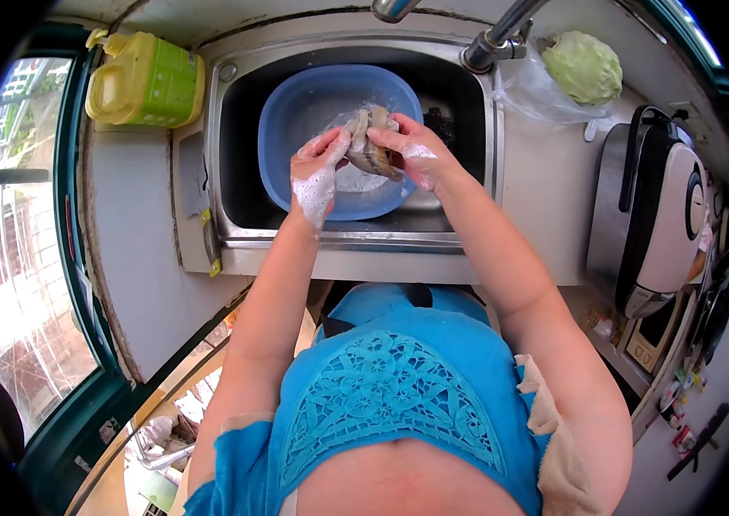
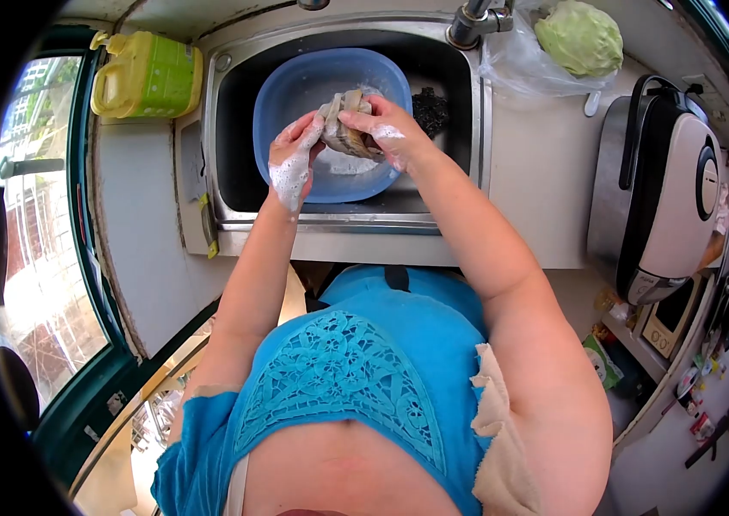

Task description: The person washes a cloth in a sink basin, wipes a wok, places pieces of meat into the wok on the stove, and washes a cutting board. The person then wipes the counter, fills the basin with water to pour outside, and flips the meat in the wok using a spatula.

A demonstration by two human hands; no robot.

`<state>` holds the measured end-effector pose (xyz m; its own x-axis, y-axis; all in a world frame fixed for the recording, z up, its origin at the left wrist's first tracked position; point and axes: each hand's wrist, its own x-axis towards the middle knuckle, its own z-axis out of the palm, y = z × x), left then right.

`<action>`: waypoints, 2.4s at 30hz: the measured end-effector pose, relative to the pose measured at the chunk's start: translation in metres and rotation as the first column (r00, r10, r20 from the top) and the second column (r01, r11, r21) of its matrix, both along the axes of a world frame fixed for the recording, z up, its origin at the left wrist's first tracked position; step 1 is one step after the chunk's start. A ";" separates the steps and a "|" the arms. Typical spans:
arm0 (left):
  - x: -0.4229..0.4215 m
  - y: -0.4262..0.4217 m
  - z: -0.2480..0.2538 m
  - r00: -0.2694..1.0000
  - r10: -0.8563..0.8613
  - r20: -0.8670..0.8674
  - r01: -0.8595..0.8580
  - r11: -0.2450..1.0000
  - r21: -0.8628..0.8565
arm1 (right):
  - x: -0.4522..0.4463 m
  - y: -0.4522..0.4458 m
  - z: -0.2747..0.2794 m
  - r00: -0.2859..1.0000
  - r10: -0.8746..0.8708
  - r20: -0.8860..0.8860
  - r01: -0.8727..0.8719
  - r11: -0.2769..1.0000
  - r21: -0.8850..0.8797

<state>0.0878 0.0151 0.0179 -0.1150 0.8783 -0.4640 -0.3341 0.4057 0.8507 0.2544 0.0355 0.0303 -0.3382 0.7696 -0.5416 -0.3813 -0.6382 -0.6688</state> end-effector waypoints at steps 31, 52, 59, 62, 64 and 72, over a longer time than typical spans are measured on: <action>-0.023 -0.004 0.005 0.765 0.246 0.595 0.007 0.921 -0.390 | 0.042 0.014 -0.019 0.926 -0.122 -0.358 0.195 0.965 0.176; -0.026 -0.014 0.006 0.468 -0.163 0.869 0.261 0.965 0.041 | 0.019 0.015 0.017 0.930 0.173 0.324 -0.246 0.948 0.201; -0.034 -0.001 -0.001 0.788 -0.176 0.591 0.277 0.957 -0.084 | 0.005 0.015 -0.005 0.884 0.288 0.368 -0.344 0.934 0.095; -0.030 -0.005 -0.007 0.853 -0.324 0.409 0.397 0.912 -0.105 | -0.004 0.013 0.005 0.848 0.246 0.469 -0.381 0.899 0.216; -0.004 -0.013 0.002 0.890 -0.337 0.307 0.390 0.912 -0.129 | -0.017 0.008 0.013 0.861 0.223 0.457 -0.399 0.854 0.334; 0.009 0.001 0.024 0.975 0.087 0.205 -0.069 0.993 -0.096 | -0.014 0.003 -0.004 0.872 -0.184 0.453 -0.100 0.840 0.533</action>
<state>0.0964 0.0166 0.0422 -0.0740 0.8251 -0.5601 -0.5341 0.4415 0.7209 0.2403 0.0382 0.0260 -0.1125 0.9851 -0.1302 0.0515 -0.1251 -0.9908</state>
